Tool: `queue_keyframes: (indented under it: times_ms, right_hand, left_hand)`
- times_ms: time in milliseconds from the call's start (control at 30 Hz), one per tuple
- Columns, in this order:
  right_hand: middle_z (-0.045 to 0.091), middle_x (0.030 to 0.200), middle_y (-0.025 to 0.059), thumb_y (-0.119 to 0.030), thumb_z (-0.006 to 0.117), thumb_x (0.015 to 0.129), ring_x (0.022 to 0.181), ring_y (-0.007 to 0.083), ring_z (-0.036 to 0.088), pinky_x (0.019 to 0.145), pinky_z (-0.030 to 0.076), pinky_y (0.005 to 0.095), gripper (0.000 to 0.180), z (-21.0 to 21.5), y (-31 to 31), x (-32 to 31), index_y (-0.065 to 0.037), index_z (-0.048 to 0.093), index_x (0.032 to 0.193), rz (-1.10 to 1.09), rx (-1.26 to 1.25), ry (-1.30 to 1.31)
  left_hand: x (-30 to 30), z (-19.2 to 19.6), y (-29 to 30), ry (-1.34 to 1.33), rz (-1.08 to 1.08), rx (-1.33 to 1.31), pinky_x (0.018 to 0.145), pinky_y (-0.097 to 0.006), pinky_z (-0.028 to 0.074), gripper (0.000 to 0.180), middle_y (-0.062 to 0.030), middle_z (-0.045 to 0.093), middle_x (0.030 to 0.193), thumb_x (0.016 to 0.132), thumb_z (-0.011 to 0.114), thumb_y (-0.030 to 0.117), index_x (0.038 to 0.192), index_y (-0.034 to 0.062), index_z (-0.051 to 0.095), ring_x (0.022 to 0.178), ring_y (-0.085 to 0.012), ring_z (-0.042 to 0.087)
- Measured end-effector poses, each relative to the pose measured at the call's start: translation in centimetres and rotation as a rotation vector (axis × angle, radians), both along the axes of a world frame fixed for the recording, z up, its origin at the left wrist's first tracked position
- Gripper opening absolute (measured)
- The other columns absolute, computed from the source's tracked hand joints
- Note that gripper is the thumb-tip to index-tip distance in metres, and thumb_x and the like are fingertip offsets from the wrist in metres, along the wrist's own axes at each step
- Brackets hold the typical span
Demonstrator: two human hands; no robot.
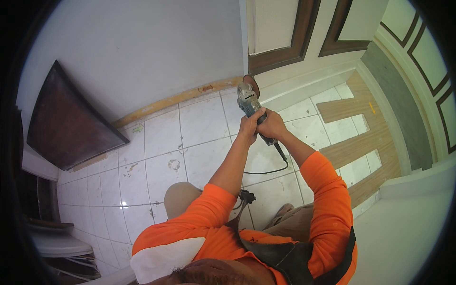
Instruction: The person sits on the floor and uses an angle grinder to smooth the wall surface near the floor. They then place a white trim piece against the wall to check the fit.
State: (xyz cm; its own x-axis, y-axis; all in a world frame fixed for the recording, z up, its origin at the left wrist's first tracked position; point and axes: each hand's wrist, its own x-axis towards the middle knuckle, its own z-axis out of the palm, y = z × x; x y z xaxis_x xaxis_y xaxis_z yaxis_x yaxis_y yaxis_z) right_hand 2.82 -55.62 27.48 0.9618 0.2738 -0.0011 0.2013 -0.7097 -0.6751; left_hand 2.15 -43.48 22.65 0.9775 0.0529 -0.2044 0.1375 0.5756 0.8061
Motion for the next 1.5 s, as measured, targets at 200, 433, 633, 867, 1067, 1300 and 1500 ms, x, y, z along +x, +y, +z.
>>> queue_keyframes:
  times_ms: [200,433,633,867,1067,1300,1500]
  right_hand:
    - [0.076,0.103,0.0246,-0.044,0.085,0.065,0.097,0.0395,0.076,0.087,0.059,0.0447,0.072,0.1,-0.1,0.0,0.001,0.067,0.118,-0.005,-0.004,-0.005]
    - [0.076,0.105,0.0255,-0.043,0.085,0.066,0.099,0.04,0.075,0.088,0.059,0.0454,0.073,0.0,-0.1,0.3,0.001,0.067,0.121,-0.019,-0.013,0.014]
    - [0.076,0.105,0.0244,-0.041,0.086,0.067,0.099,0.039,0.075,0.088,0.059,0.0446,0.071,-0.1,-0.2,0.1,0.001,0.067,0.12,-0.007,-0.003,-0.011]
    - [0.076,0.104,0.0246,-0.041,0.086,0.067,0.098,0.0395,0.075,0.088,0.059,0.0446,0.069,0.2,-0.1,-0.1,0.002,0.067,0.118,-0.006,0.018,0.005]
    - [0.076,0.104,0.0253,-0.04,0.085,0.068,0.098,0.0404,0.075,0.087,0.059,0.045,0.067,0.6,-0.4,0.0,0.002,0.067,0.117,-0.005,0.012,-0.037]
    - [0.076,0.101,0.0232,-0.038,0.089,0.066,0.095,0.0366,0.076,0.085,0.059,0.0425,0.069,2.2,-0.2,-0.2,0.003,0.068,0.117,-0.026,0.021,-0.017]
    - [0.076,0.103,0.0239,-0.041,0.087,0.065,0.097,0.0388,0.076,0.087,0.059,0.0444,0.069,1.0,-0.3,-0.5,0.0,0.068,0.117,0.003,0.044,-0.015]
  left_hand:
    - [-0.3,0.4,-0.1,0.012,-0.001,0.012,0.088,-0.036,0.053,0.049,-0.0102,0.071,0.111,0.09,0.083,0.028,0.124,-0.0029,0.067,0.098,-0.02,0.067]
    - [-0.2,0.7,0.0,0.007,-0.008,0.014,0.091,-0.036,0.053,0.05,-0.0103,0.07,0.114,0.09,0.083,0.027,0.126,-0.0033,0.066,0.101,-0.0203,0.066]
    - [-0.3,0.5,-0.1,0.014,-0.016,0.0,0.092,-0.036,0.053,0.05,-0.0103,0.069,0.115,0.09,0.083,0.027,0.127,-0.0029,0.065,0.102,-0.0202,0.066]
    - [-0.4,0.9,-0.1,0.016,-0.007,0.001,0.092,-0.036,0.052,0.051,-0.01,0.069,0.115,0.089,0.085,0.027,0.125,-0.0031,0.066,0.102,-0.0203,0.066]
    - [-0.4,1.2,-0.3,-0.016,-0.009,0.006,0.09,-0.036,0.053,0.051,-0.0096,0.069,0.114,0.089,0.085,0.028,0.125,-0.0032,0.066,0.101,-0.0196,0.066]
    - [-0.2,2.4,0.0,-0.025,-0.009,0.027,0.088,-0.038,0.055,0.052,-0.0121,0.071,0.111,0.088,0.086,0.03,0.122,-0.0037,0.065,0.098,-0.0226,0.069]
    - [-0.6,1.5,-0.2,0.001,-0.01,0.006,0.092,-0.037,0.053,0.056,-0.0122,0.069,0.117,0.088,0.085,0.029,0.128,-0.0046,0.064,0.104,-0.0213,0.066]
